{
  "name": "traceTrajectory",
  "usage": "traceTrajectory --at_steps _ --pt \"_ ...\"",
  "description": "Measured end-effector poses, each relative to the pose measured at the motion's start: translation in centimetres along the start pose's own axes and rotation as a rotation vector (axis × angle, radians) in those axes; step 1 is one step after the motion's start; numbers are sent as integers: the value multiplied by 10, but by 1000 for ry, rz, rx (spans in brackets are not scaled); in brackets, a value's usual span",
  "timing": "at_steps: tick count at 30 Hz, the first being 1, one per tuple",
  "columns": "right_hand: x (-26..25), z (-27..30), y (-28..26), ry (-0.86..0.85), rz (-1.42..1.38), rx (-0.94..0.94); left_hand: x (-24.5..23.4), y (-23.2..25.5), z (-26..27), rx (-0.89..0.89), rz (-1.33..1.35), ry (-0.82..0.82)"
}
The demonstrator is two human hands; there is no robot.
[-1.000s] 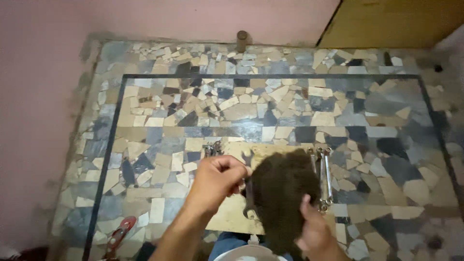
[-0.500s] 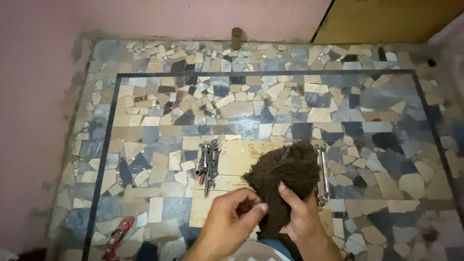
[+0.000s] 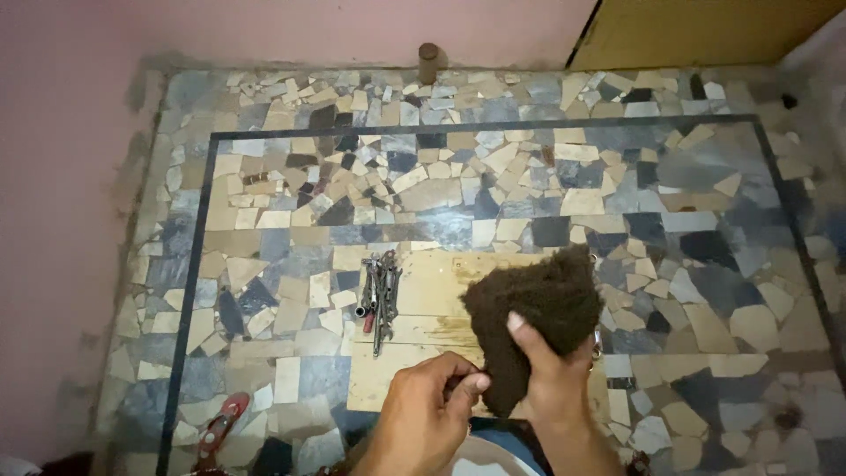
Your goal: Cleaning and organizing metal wrenches and an adjustable spanner using a cloth.
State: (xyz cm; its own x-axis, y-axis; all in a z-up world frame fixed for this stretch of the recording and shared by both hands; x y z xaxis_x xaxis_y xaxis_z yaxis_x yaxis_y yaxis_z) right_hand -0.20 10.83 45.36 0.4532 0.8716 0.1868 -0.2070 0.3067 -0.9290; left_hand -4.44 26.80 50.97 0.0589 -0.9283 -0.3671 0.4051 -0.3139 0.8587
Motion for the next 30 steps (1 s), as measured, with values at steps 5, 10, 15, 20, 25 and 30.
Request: traceTrajectory --at_steps 5,10,15,20,25,30 --pt "10 -3 -8 35 -270 5 -8 11 2 209 -56 -7" --pt "2 4 -7 -403 166 -38 -9 -1 -2 413 -96 31" --pt "7 -8 -19 -128 52 -42 -12 13 5 286 -134 -63" --pt "11 -1 -17 -33 7 70 -16 17 1 319 -79 -30" --pt "5 0 -28 -214 190 -140 -11 9 1 278 -219 -29" --pt "17 -21 -41 64 -64 -22 -22 22 5 335 -90 -34"
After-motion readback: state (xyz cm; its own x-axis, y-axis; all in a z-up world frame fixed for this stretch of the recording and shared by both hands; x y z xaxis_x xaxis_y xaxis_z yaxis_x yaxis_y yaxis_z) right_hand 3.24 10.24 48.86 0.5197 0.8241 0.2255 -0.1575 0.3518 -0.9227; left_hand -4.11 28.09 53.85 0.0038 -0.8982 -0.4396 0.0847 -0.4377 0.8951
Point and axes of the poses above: each hand's wrist, its own z-axis away from the middle knuckle, its own x-axis out of the palm, y = z × x, the point moved 1 cm from there along -z, towards the middle knuckle, and after that the axes turned 9 degrees about y, right-handed, at the moved point
